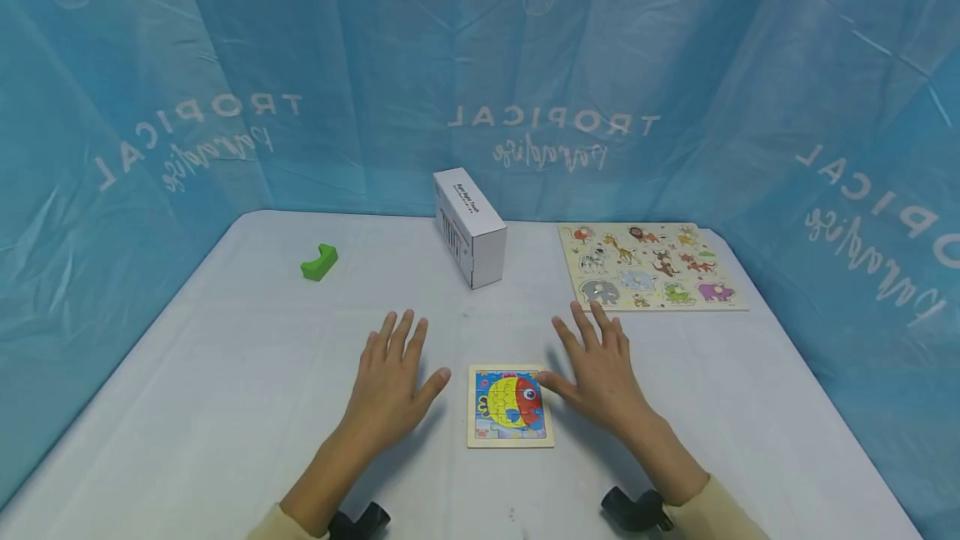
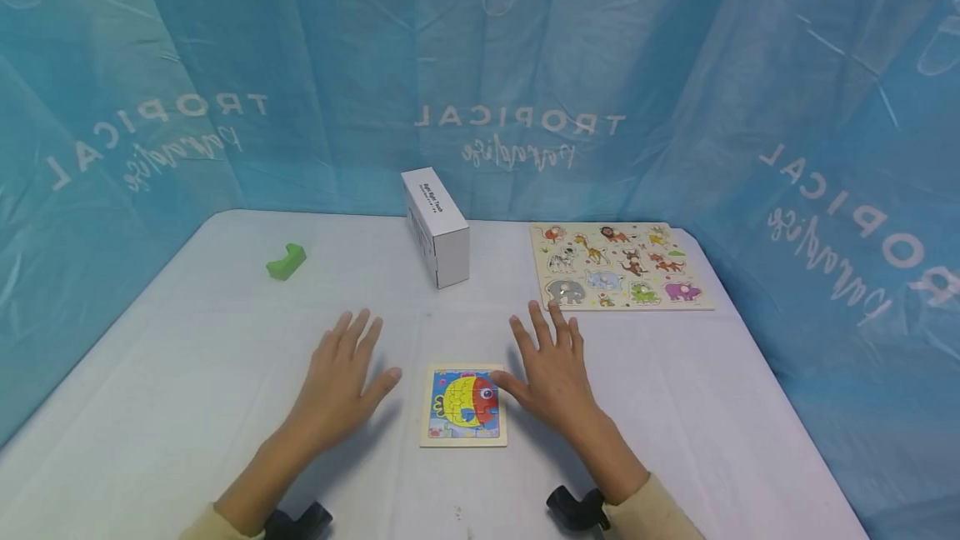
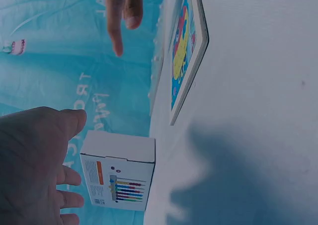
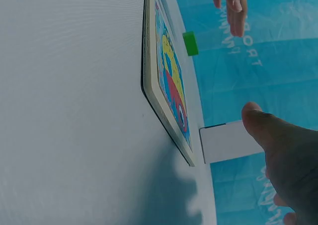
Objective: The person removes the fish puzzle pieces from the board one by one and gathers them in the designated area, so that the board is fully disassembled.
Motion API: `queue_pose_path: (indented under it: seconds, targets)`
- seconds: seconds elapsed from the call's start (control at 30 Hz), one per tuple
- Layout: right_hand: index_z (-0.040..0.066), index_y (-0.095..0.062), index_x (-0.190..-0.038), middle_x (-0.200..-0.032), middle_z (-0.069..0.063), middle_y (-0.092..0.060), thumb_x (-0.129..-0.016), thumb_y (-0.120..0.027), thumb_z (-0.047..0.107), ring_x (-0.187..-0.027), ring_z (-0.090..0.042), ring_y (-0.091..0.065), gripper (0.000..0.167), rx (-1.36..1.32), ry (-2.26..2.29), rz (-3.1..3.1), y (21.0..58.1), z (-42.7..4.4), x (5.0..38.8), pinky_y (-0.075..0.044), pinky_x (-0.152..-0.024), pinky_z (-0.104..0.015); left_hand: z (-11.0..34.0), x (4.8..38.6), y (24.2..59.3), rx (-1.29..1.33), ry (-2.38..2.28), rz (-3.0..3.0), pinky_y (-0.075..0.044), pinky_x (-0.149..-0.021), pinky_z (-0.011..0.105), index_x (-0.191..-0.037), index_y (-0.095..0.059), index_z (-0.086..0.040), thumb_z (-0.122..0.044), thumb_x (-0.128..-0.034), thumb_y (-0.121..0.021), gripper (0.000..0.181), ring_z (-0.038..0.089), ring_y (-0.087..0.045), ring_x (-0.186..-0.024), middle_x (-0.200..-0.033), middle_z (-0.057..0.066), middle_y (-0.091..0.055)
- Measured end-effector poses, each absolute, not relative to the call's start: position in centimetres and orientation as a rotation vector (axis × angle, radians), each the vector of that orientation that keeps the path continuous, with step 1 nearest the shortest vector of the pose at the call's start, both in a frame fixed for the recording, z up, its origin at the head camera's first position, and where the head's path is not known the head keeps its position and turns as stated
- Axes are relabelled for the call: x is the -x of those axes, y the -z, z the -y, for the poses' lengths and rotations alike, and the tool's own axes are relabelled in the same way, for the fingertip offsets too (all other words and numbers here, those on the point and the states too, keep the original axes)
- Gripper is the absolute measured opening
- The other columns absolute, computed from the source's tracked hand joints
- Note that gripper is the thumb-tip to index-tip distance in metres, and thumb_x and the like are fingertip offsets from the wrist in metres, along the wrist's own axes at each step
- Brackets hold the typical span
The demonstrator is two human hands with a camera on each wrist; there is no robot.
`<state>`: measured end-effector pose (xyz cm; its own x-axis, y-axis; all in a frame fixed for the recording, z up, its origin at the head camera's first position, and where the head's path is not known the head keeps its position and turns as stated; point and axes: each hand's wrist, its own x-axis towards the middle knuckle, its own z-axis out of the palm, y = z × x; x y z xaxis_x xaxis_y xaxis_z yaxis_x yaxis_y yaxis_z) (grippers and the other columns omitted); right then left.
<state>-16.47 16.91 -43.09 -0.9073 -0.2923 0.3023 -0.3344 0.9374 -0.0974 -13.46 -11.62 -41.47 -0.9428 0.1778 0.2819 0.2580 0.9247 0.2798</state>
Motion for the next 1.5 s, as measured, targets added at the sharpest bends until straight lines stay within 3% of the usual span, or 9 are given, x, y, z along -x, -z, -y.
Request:
queue_pose_path:
  seconds: [1.5]
  targets:
    - [0.023, -0.047, -0.138, -0.151, -0.007, -0.036, -0.077, -0.071, 0.05, -0.144, -0.033, -0.02, 0.071, -0.785, -0.284, 2.809, 43.1, -13.8, 18.1, -0.026, -0.111, -0.057, 9.7, 11.0, 43.3, 0.46, 0.563, 2.864, -0.029, -0.107, 0.057, -0.137, -0.046, -0.005, -0.043, -0.0837, -0.066, 0.068, 0.036, -0.03, -0.137, -0.142, 0.015, -0.043]
